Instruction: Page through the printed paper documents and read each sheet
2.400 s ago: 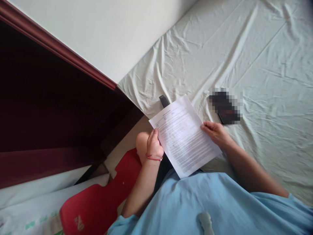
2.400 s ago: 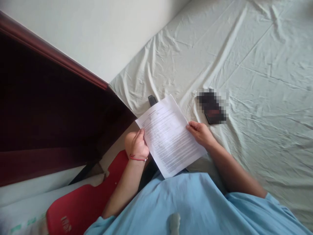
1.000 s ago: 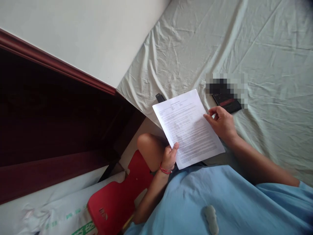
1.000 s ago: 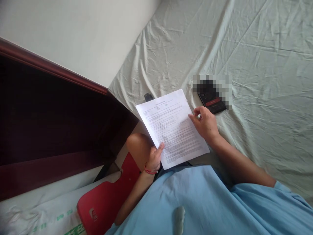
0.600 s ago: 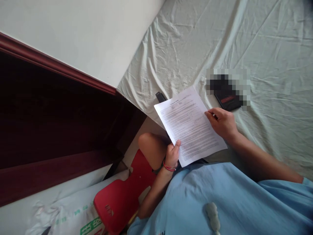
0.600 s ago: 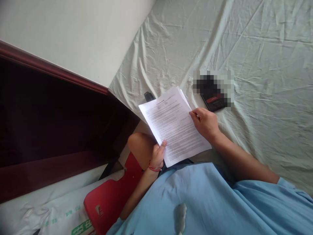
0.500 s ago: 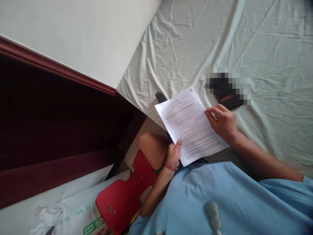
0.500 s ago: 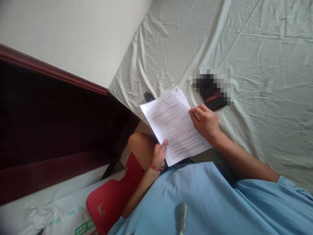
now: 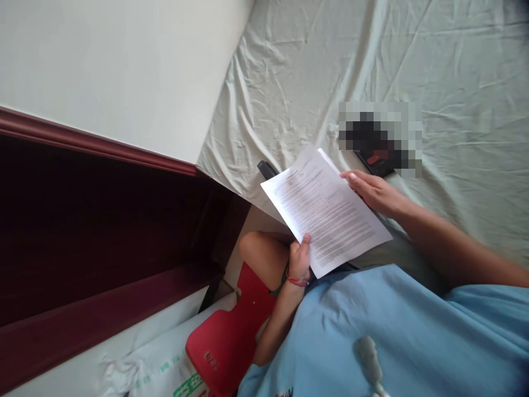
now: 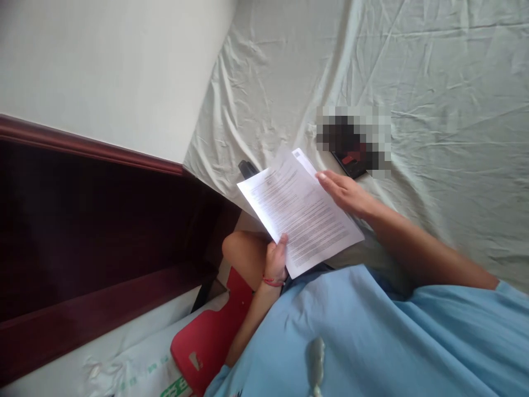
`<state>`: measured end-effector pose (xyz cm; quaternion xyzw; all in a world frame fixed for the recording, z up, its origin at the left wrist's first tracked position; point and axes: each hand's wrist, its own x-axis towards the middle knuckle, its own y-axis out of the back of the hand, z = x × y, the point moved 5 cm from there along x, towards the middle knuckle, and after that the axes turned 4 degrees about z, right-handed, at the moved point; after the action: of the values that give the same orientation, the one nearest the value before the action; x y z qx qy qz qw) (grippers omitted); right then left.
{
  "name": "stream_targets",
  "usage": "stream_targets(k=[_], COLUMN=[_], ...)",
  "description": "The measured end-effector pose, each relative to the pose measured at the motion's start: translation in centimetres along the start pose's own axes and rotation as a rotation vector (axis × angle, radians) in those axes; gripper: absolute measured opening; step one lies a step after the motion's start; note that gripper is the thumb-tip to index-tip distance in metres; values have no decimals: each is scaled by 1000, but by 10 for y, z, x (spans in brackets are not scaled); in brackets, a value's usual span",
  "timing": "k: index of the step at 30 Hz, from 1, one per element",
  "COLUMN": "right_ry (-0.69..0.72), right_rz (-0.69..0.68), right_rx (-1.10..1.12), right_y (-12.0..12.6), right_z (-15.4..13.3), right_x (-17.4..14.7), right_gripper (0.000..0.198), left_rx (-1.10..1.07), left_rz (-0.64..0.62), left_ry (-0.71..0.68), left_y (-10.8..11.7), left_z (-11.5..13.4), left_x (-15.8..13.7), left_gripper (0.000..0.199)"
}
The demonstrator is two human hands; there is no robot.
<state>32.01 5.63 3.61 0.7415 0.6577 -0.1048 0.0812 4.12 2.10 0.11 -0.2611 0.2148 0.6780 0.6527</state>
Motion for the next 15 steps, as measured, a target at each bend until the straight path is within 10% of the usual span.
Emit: stream_targets(k=[6, 15], right_ry=[-332, -155], right_rz=[-413, -278], right_rx=[366, 275], right_y=[-16, -39], right_z=[9, 5], right_x=[-12, -14], right_gripper=[84, 64], left_rx=[-38, -99], left_rz=[9, 24], left_ry=[56, 103], left_y=[-3, -5], left_z=[4, 7], left_x=[-1, 3], left_gripper=[72, 72])
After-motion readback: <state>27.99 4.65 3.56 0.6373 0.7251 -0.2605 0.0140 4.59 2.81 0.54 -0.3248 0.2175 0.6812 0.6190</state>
